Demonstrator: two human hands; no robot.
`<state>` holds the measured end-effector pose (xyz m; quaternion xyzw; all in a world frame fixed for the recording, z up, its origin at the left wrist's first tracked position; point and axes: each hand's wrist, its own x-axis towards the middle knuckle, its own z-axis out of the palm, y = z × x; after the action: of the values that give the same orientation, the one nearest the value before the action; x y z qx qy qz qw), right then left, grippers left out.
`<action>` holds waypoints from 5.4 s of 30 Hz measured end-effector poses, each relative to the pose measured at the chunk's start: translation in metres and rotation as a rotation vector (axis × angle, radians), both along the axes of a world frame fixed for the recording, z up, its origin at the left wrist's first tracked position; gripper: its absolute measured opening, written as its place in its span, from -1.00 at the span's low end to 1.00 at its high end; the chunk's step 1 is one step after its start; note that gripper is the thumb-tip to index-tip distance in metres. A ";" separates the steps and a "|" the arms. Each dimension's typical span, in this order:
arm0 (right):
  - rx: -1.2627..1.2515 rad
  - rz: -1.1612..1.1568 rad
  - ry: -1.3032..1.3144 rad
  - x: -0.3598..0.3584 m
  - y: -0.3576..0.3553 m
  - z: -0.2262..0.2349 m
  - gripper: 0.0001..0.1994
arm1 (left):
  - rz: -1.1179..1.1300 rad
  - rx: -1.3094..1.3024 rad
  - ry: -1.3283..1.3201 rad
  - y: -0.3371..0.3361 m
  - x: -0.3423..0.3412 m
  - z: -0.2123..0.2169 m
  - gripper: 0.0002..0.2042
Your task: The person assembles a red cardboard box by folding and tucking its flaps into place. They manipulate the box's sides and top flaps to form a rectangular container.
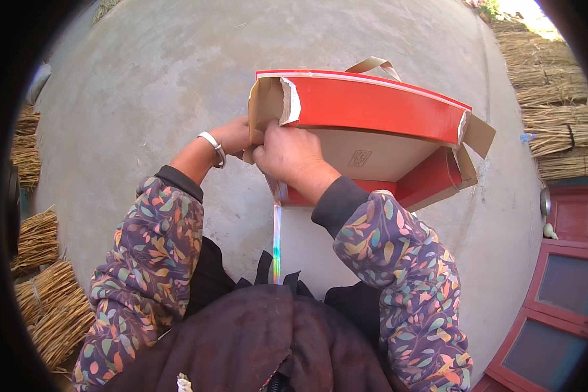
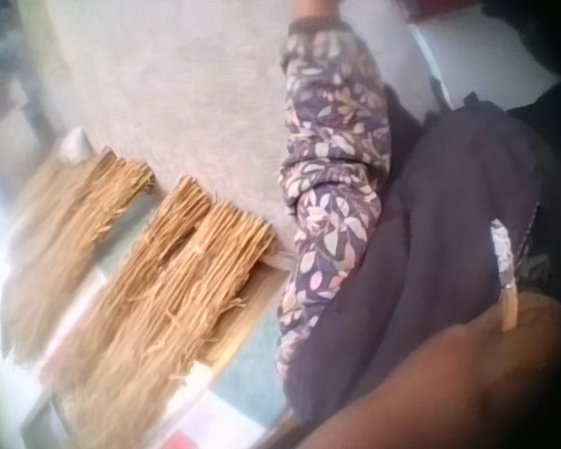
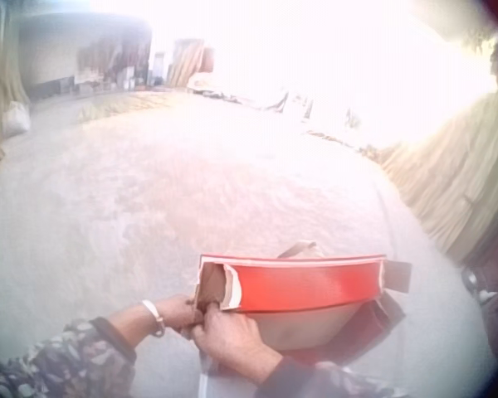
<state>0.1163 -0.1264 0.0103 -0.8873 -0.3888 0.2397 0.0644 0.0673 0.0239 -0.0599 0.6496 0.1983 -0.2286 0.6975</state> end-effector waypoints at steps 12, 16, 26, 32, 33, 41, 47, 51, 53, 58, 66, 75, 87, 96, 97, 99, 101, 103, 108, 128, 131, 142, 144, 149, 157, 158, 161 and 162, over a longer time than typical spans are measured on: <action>0.186 0.018 -0.051 0.001 -0.028 -0.014 -0.75 | 0.033 0.366 -0.122 -0.024 0.000 0.004 -0.74; 0.189 0.031 -0.127 -0.001 -0.036 -0.016 -0.77 | 0.077 0.415 -0.165 -0.030 0.000 -0.002 -0.76; 0.392 0.167 -0.219 -0.006 -0.043 -0.019 -0.77 | -0.053 0.433 -0.432 -0.024 -0.009 -0.005 -0.69; 0.358 0.306 -0.021 -0.002 -0.050 -0.018 -0.77 | -0.108 0.209 -0.286 -0.012 -0.029 0.003 -0.56; 0.387 0.358 0.004 -0.002 -0.051 -0.018 -0.75 | -0.125 0.175 -0.299 -0.010 -0.032 0.003 -0.52; 0.276 0.634 -0.189 0.000 -0.060 -0.017 -0.60 | -0.154 0.262 -0.302 -0.003 -0.043 0.001 -0.59; 0.418 0.752 -0.583 -0.006 -0.065 -0.020 -0.71 | -0.106 0.296 -0.384 -0.008 -0.041 -0.002 -0.62; 0.410 0.902 -0.600 0.001 -0.063 -0.020 -0.77 | -0.114 0.347 -0.352 -0.010 -0.043 0.004 -0.63; 0.392 0.929 -0.452 0.005 -0.061 -0.021 -0.81 | -0.153 0.374 -0.287 -0.009 -0.044 0.009 -0.63; 0.438 0.817 -0.191 0.007 -0.063 -0.021 -0.85 | -0.053 0.314 -0.365 -0.013 -0.051 0.013 -0.62; 0.455 0.829 -0.253 0.003 -0.063 -0.023 -0.78 | -0.017 0.284 -0.390 -0.009 -0.056 0.007 -0.67; 0.469 0.769 -0.364 -0.008 -0.064 -0.038 -0.77 | 0.087 0.438 -0.417 -0.020 -0.066 0.010 -0.73; 0.478 0.676 -0.185 0.002 -0.059 -0.044 -0.80 | 0.065 0.955 -0.937 -0.057 -0.130 0.043 -0.77; 0.544 0.617 -0.031 -0.005 -0.054 -0.033 -0.83 | -0.017 1.017 -0.721 -0.056 -0.124 0.022 -0.23; 0.558 0.617 -0.034 -0.004 -0.053 -0.033 -0.83 | -0.011 1.002 -0.692 -0.053 -0.121 0.019 -0.25; 0.566 0.614 -0.032 -0.002 -0.052 -0.032 -0.83 | -0.015 0.973 -0.678 -0.047 -0.115 0.015 -0.29; 0.564 0.615 -0.004 0.000 -0.054 -0.032 -0.83 | 0.003 0.916 -0.692 -0.045 -0.110 0.010 -0.32; 0.527 0.623 0.028 0.003 -0.056 -0.033 -0.81 | 0.028 0.837 -0.728 -0.044 -0.107 0.007 -0.33; 0.511 0.558 0.044 0.004 -0.055 -0.037 -0.84 | 0.064 0.837 -0.698 -0.044 -0.107 0.006 -0.44; 0.519 0.510 0.056 0.009 -0.038 -0.039 -0.80 | 0.214 0.915 -0.833 -0.041 -0.105 0.004 -0.73; 0.398 0.512 0.075 0.011 -0.037 -0.035 -0.80 | 0.173 0.904 -0.816 -0.036 -0.103 0.003 -0.73; 0.511 0.507 0.038 0.010 -0.038 -0.036 -0.83 | 0.136 0.972 -0.781 -0.032 -0.102 0.003 -0.69; 0.549 0.511 0.016 0.010 -0.038 -0.039 -0.82 | 0.109 1.037 -0.780 -0.032 -0.100 0.005 -0.67; 0.571 0.504 -0.098 0.005 -0.045 -0.042 -0.82 | 0.060 1.155 -0.852 -0.032 -0.096 0.012 -0.61; 0.549 0.539 -0.079 0.002 -0.053 -0.049 -0.79 | -0.048 1.182 -0.708 -0.032 -0.096 0.024 -0.65; 0.546 0.543 -0.082 0.003 -0.053 -0.049 -0.79 | -0.055 1.181 -0.681 -0.032 -0.096 0.026 -0.66; 0.561 0.566 -0.072 0.005 -0.057 -0.052 -0.78 | -0.100 1.270 -0.666 -0.042 -0.095 0.023 -0.72; 0.546 0.569 -0.061 0.006 -0.057 -0.051 -0.78 | -0.081 1.245 -0.649 -0.043 -0.096 0.024 -0.73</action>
<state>0.1227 -0.1830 -0.0411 -0.7010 -0.6703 0.1093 0.2177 -0.0282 -0.0193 -0.0359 0.9704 0.0496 0.1070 0.2106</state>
